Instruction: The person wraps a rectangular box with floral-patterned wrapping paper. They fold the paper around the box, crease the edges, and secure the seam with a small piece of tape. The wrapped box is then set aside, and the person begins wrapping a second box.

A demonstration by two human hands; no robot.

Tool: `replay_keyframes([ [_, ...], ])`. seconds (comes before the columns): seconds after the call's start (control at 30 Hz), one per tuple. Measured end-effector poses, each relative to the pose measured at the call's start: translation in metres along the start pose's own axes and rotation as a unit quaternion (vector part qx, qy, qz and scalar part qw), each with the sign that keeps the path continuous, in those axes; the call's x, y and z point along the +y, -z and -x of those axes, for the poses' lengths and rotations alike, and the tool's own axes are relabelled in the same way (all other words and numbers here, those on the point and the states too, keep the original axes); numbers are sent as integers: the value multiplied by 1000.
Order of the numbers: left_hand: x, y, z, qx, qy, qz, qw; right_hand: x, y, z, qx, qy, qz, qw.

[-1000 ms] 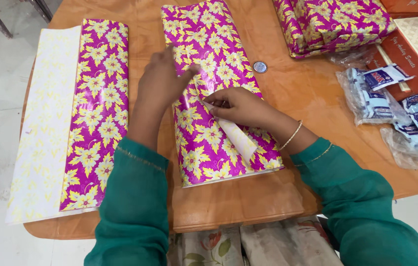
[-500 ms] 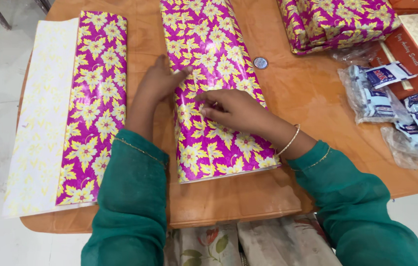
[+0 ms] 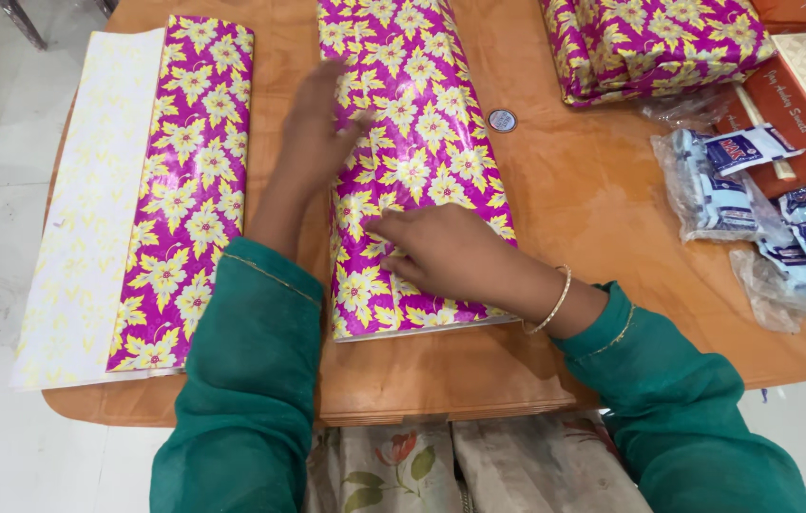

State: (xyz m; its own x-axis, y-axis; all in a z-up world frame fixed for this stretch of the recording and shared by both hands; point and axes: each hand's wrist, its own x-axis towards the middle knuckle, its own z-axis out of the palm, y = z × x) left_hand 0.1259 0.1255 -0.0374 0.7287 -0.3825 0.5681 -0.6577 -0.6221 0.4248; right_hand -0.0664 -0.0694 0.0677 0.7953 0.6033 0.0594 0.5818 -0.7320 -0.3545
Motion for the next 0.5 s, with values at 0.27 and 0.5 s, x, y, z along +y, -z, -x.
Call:
replay_keyframes([
  [0.27, 71, 6, 0, -262, -21, -63, 963, 31, 13, 5, -74, -32, -218, 973],
  [0.5, 62, 24, -3, -273, 56, -80, 957, 144, -4, -24, 163, -76, -23, 983],
])
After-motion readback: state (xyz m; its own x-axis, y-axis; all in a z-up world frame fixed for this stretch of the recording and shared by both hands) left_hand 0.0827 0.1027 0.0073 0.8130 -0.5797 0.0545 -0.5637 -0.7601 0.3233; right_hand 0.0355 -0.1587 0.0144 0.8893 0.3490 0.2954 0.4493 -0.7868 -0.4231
